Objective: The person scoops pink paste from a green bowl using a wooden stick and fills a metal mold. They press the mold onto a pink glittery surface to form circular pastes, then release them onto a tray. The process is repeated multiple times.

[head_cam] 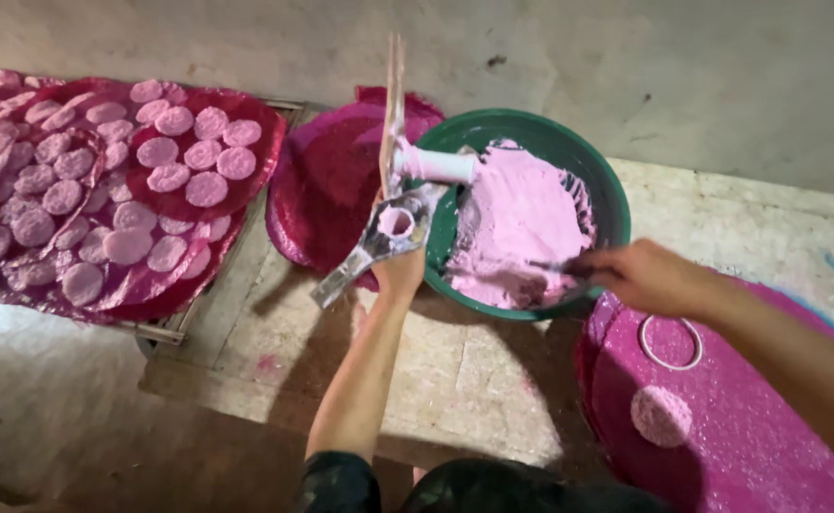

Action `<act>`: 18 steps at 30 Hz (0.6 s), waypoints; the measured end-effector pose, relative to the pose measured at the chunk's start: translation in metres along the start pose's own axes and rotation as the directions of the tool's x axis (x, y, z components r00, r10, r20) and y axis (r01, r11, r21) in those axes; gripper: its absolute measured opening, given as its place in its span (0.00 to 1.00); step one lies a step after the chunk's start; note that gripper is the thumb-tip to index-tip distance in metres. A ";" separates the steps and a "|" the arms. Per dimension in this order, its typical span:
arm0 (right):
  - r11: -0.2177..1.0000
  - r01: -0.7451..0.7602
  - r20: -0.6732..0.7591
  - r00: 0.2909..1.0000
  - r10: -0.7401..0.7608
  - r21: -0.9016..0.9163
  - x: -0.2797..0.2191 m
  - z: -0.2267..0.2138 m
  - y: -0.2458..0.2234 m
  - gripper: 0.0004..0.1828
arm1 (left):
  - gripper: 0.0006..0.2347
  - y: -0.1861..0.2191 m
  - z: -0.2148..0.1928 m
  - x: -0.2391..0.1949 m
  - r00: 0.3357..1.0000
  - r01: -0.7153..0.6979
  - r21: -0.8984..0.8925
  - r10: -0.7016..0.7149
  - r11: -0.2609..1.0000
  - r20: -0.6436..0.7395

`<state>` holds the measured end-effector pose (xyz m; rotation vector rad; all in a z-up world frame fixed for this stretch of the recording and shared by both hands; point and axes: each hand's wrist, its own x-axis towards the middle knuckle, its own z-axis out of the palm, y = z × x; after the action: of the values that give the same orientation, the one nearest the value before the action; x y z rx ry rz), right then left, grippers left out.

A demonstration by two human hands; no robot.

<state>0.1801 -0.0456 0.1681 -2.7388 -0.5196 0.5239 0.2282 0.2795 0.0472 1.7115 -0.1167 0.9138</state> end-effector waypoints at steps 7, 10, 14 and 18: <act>0.856 -0.016 -0.099 0.994 -0.041 -0.517 0.084 0.025 -0.001 0.18 | 0.15 0.029 0.024 -0.009 0.999 0.047 0.002 -0.047 0.999 0.009; 0.889 0.082 -0.095 0.986 -0.139 -0.450 0.116 0.055 0.007 0.19 | 0.16 0.026 0.028 -0.013 0.999 -0.042 -0.018 0.042 0.999 -0.019; 0.868 0.197 0.020 0.977 -0.212 -0.455 0.126 0.083 0.019 0.16 | 0.17 0.018 0.027 -0.014 0.999 -0.036 -0.013 0.036 0.999 -0.015; 0.896 0.227 0.119 0.973 -0.197 -0.381 0.111 0.092 0.012 0.19 | 0.20 0.016 0.028 -0.019 0.999 0.043 -0.049 -0.044 0.998 -0.014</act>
<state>0.2429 0.0092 0.0501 -2.9861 -1.0333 0.5178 0.2212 0.2425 0.0465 1.6557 -0.0908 0.8841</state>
